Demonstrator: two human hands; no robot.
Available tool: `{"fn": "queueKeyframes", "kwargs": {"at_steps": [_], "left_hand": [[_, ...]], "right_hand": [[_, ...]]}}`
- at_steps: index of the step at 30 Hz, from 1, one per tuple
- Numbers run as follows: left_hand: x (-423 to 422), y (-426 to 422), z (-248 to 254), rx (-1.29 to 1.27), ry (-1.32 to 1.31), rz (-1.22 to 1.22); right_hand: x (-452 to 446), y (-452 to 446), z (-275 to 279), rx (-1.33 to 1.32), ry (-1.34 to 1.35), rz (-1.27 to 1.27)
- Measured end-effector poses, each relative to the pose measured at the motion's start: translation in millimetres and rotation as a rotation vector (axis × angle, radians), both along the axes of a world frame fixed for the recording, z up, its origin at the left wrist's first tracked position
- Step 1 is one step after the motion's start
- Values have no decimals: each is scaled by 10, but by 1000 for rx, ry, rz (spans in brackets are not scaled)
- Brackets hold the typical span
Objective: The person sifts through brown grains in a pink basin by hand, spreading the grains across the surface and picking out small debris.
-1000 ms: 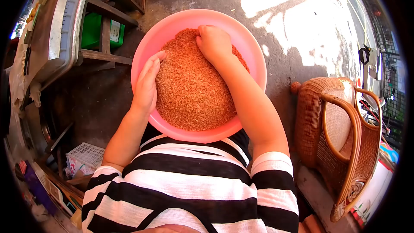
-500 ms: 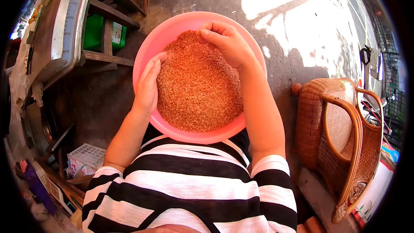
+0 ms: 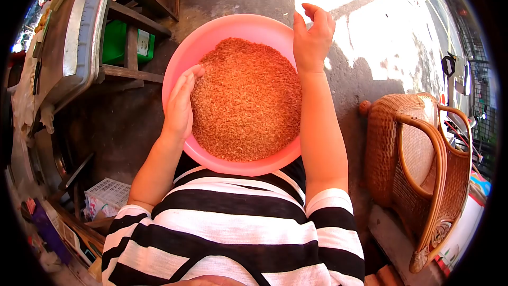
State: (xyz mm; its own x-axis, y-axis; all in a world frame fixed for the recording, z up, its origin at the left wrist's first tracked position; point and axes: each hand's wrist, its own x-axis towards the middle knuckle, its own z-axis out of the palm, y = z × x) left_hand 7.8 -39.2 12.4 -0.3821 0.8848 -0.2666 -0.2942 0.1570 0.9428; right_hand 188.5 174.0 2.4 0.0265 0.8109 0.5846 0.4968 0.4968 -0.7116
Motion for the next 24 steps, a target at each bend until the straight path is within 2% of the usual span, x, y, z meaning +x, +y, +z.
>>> {"fn": "queueKeyframes", "kwargs": {"at_steps": [4,6,7,8,9,11,17,20,23,24], "left_hand": [[-44,-30,-40,-13,4,-45],[-46,-35,-46,-2,-5,-36],[-45,-39,-47,3,-9,-32],[-25,-32,-36,19,-16,-5],[10,-18,-16,35,-21,22],[23,-19,-5,32,-26,50],[-5,52,-14,-46,-97,50],[-15,75,-25,-86,-131,-2],[-54,46,-23,-51,-234,-157],[-35,29,-28,-49,-175,-170]], "right_hand": [[-125,-157,74,218,-83,141],[-261,-335,95,-9,-14,412],[-326,-415,92,-247,-45,555],[-384,-454,56,-308,-236,630],[-459,-486,-53,-313,-218,709],[-547,-465,-336,-255,-238,762],[-619,-324,-383,-821,-274,994],[-552,-492,126,-1082,-299,1003],[-375,-605,264,-1171,-193,1038],[-305,-642,293,-1124,-238,1042]]}}
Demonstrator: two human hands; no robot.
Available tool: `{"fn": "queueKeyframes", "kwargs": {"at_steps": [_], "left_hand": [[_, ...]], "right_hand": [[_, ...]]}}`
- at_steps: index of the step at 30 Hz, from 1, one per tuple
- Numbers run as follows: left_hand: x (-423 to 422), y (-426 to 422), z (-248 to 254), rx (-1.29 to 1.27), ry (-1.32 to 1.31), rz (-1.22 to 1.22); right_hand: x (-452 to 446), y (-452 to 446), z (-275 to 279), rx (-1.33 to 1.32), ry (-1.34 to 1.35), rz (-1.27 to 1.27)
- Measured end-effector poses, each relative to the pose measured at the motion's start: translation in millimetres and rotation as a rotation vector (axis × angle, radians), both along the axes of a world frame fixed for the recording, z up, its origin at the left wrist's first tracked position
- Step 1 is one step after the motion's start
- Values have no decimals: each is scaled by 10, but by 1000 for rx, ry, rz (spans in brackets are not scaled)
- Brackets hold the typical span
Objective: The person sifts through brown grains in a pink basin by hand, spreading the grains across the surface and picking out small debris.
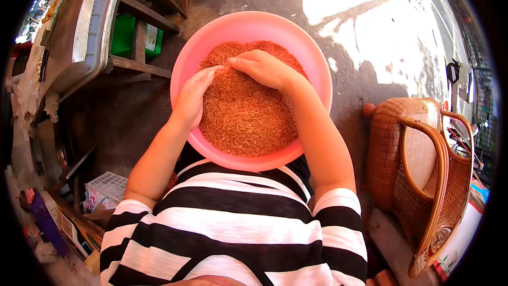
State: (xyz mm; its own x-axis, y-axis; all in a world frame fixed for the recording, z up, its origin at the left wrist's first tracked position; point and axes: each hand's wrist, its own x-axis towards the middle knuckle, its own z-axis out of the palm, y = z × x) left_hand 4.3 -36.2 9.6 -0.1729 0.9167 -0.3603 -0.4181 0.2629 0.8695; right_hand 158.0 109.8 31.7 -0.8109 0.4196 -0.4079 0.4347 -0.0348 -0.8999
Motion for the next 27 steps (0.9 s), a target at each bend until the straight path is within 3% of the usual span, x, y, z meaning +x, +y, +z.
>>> {"fn": "queueKeyframes", "kwargs": {"at_steps": [2,5,10,16,19,20,21,23,27], "left_hand": [[88,-77,2,16,113,-32],[266,-176,64,210,681,-132],[504,-242,199,313,1012,-276],[487,-233,328,357,928,-373],[253,-110,354,326,906,-92],[164,-74,319,266,768,12],[78,-51,283,208,630,114],[-75,-54,278,205,548,153],[-113,-87,279,253,457,161]], "right_hand": [[159,-85,47,110,-17,39],[413,-312,-54,544,335,-33],[776,-615,-4,643,228,-124],[1005,-650,-3,658,223,-261],[1025,-656,-85,407,358,-560],[1012,-639,-161,486,411,-638],[1022,-640,-183,403,393,-680],[1053,-637,-208,235,353,-761],[986,-641,-208,352,343,-703]]}}
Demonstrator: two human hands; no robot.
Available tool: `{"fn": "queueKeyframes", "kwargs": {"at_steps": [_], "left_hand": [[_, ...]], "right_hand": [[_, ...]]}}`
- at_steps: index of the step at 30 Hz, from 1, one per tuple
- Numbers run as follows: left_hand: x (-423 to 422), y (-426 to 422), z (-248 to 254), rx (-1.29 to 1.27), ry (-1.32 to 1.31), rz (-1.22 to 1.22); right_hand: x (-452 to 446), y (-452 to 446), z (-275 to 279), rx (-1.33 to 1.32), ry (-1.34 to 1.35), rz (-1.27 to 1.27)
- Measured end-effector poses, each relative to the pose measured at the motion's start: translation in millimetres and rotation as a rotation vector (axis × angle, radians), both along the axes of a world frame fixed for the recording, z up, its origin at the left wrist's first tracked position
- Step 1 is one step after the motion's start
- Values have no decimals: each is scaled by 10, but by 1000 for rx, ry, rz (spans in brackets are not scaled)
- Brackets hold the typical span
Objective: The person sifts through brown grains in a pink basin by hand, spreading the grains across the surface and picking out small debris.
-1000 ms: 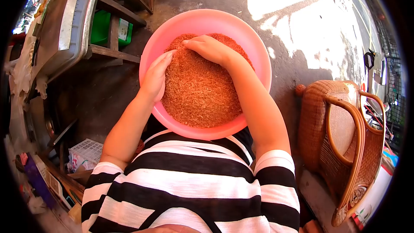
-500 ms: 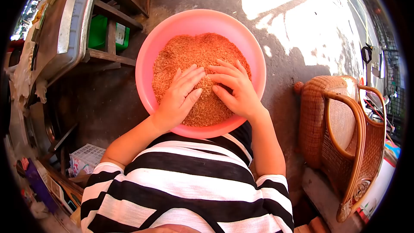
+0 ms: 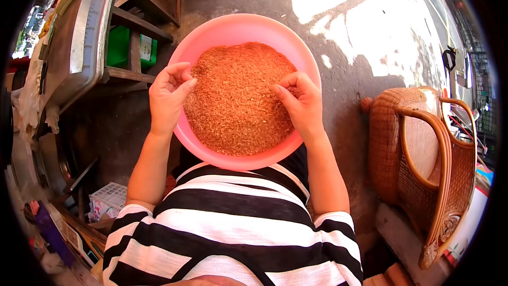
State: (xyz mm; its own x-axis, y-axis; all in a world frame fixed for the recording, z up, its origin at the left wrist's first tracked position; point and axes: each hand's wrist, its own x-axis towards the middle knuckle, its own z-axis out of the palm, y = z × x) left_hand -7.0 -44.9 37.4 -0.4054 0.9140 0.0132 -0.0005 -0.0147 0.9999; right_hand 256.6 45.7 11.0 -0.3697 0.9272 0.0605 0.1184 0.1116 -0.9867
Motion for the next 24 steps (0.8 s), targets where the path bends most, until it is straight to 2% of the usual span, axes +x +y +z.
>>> {"fn": "queueKeyframes", "kwargs": {"at_steps": [2,5,11,17,21,24], "left_hand": [[1,-31,-55,-28,-9,-25],[18,-21,-38,-89,19,-29],[-40,75,-66,-108,95,-16],[-79,160,-243,-111,100,-44],[-118,213,-444,-173,138,-66],[-112,281,-485,-319,208,-104]], "right_hand": [[-27,7,40,111,-71,18],[-56,20,-5,148,-39,-65],[-46,28,-68,-4,-11,-206],[-42,4,-9,-78,11,-122],[-54,-6,-5,-59,6,-135],[-73,15,1,-1,-12,-144]]}}
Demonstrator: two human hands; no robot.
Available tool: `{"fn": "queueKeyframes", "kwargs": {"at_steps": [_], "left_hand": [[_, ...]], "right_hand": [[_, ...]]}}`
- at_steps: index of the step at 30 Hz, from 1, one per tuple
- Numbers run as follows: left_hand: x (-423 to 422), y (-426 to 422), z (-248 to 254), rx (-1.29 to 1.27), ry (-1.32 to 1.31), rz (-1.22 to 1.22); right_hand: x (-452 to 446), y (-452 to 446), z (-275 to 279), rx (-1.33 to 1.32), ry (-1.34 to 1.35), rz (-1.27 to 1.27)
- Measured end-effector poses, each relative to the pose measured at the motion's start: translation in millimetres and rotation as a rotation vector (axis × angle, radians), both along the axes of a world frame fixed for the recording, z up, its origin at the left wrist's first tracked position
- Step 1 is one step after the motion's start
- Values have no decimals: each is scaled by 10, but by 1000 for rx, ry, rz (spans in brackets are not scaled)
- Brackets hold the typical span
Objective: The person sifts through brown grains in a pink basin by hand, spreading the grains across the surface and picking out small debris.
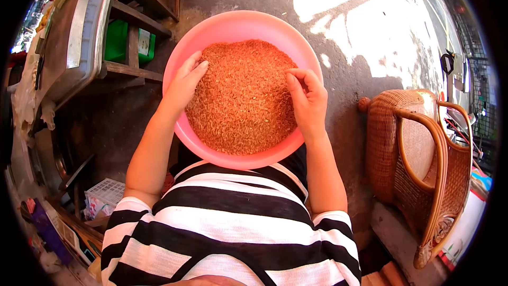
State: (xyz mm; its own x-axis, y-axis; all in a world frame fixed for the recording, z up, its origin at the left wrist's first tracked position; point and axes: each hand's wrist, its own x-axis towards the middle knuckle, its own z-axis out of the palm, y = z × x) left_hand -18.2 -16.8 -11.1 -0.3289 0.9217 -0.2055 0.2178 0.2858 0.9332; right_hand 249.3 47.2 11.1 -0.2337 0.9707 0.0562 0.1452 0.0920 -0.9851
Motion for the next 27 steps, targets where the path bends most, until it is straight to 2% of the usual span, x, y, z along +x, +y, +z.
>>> {"fn": "queueKeyframes", "kwargs": {"at_steps": [3,6,9,12,13,16,18,20,23,25,27], "left_hand": [[54,22,106,-53,223,-202],[111,-40,120,-68,229,-230],[120,-87,148,106,350,-162],[79,-173,349,186,284,-121],[60,-218,483,140,154,-128],[132,-413,563,389,-71,128],[-98,-569,557,490,362,63],[-245,-790,477,507,382,189],[-454,-1331,110,233,274,415],[-523,-1875,-240,-58,332,438],[-538,-2579,-664,-275,379,331]], "right_hand": [[2,21,-8,37,-27,12],[10,27,-29,84,-63,16],[2,15,5,124,-67,12],[2,6,20,91,-57,12],[6,-8,34,50,-43,13],[13,-2,44,6,-37,16],[27,15,51,20,-44,28],[40,46,67,49,-47,52],[69,91,114,29,-30,59],[81,144,125,41,-6,62],[75,203,143,50,11,62]]}}
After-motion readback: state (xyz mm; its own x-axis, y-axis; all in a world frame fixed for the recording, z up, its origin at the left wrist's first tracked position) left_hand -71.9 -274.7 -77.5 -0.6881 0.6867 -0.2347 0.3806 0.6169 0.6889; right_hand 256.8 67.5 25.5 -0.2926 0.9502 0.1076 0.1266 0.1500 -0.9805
